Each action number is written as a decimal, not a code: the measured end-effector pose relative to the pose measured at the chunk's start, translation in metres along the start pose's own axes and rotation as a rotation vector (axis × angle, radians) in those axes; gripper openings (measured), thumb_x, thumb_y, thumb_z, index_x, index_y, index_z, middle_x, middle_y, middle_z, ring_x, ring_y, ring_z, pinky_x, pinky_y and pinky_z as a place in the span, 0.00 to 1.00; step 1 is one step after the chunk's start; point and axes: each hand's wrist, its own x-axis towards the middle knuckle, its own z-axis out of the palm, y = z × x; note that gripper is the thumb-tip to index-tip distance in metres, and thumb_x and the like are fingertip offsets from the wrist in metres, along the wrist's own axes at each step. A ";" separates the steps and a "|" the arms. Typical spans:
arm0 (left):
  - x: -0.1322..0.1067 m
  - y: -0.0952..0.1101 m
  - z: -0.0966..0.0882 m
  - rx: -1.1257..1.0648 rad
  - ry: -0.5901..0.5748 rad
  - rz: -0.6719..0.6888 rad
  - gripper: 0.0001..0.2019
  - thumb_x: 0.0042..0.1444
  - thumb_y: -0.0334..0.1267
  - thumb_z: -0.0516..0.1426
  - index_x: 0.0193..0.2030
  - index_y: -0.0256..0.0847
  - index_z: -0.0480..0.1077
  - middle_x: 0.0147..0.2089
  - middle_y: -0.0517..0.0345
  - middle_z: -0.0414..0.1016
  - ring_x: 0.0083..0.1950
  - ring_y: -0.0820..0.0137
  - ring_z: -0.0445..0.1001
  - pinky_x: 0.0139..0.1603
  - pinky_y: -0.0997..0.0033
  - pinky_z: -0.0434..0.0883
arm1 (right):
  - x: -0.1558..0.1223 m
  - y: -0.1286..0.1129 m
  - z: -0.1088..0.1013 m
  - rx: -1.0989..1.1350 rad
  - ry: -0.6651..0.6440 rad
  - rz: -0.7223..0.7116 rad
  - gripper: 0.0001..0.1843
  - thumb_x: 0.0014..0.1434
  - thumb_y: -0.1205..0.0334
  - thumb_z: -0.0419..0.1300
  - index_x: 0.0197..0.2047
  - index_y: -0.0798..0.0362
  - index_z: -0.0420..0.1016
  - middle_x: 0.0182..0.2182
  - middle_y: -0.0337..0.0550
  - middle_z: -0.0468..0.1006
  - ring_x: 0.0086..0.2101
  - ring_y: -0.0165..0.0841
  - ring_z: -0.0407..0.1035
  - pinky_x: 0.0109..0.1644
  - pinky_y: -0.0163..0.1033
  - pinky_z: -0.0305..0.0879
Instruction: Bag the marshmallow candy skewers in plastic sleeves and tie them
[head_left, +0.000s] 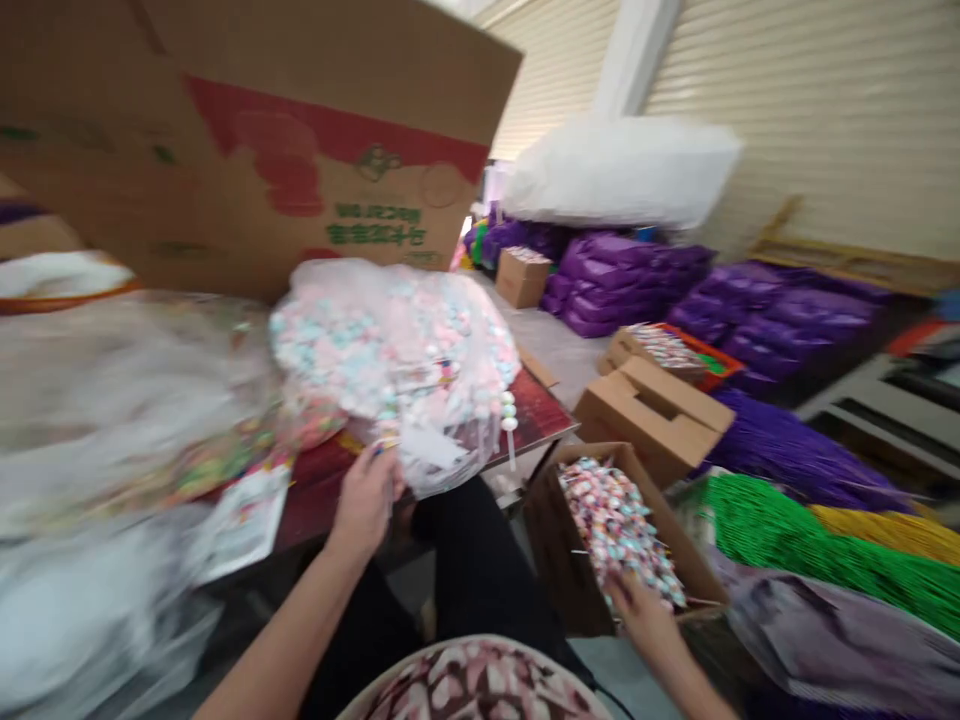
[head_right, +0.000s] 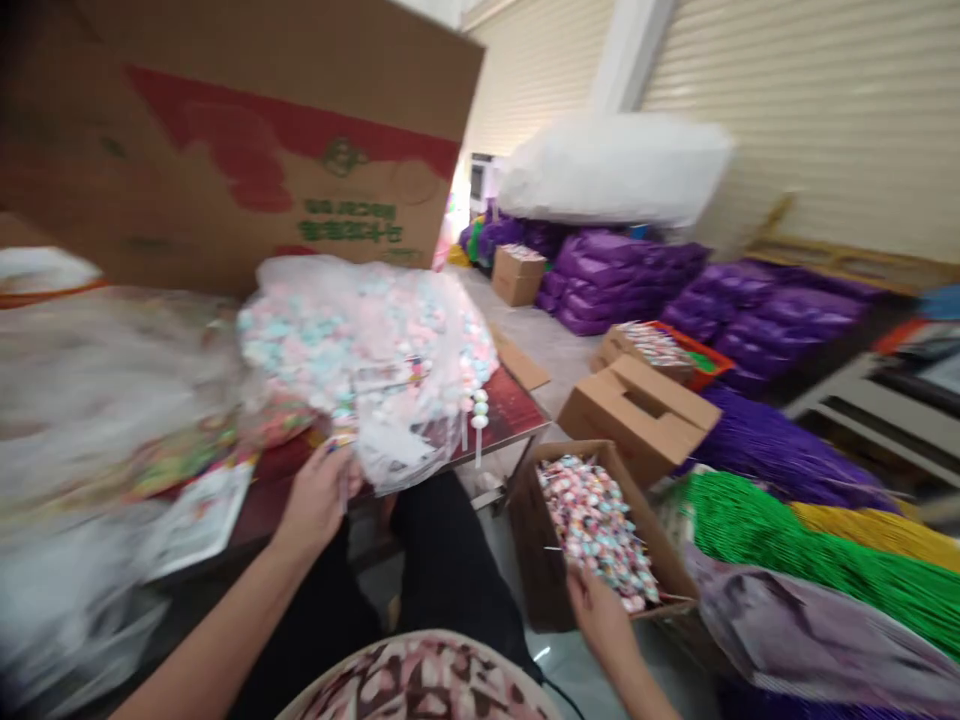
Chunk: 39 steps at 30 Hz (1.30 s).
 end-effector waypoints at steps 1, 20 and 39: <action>-0.011 0.002 0.006 -0.037 -0.013 -0.006 0.17 0.38 0.43 0.67 0.32 0.39 0.67 0.20 0.68 0.67 0.21 0.79 0.62 0.23 0.79 0.61 | 0.012 -0.012 0.013 0.093 -0.103 0.002 0.17 0.62 0.45 0.58 0.44 0.49 0.77 0.41 0.46 0.80 0.40 0.38 0.76 0.43 0.46 0.75; -0.049 0.046 0.009 -0.447 -0.210 0.013 0.22 0.49 0.42 0.67 0.50 0.43 0.70 0.43 0.57 0.77 0.45 0.70 0.75 0.47 0.71 0.69 | 0.032 -0.193 0.098 0.753 -0.714 0.015 0.23 0.60 0.46 0.58 0.46 0.57 0.79 0.14 0.31 0.60 0.17 0.25 0.54 0.21 0.32 0.49; -0.033 -0.010 0.010 0.152 -0.125 0.035 0.19 0.53 0.45 0.63 0.49 0.41 0.66 0.42 0.57 0.75 0.44 0.72 0.75 0.50 0.70 0.69 | 0.045 -0.181 0.128 0.956 -0.643 0.314 0.20 0.60 0.47 0.60 0.46 0.55 0.78 0.12 0.28 0.59 0.16 0.22 0.52 0.20 0.29 0.46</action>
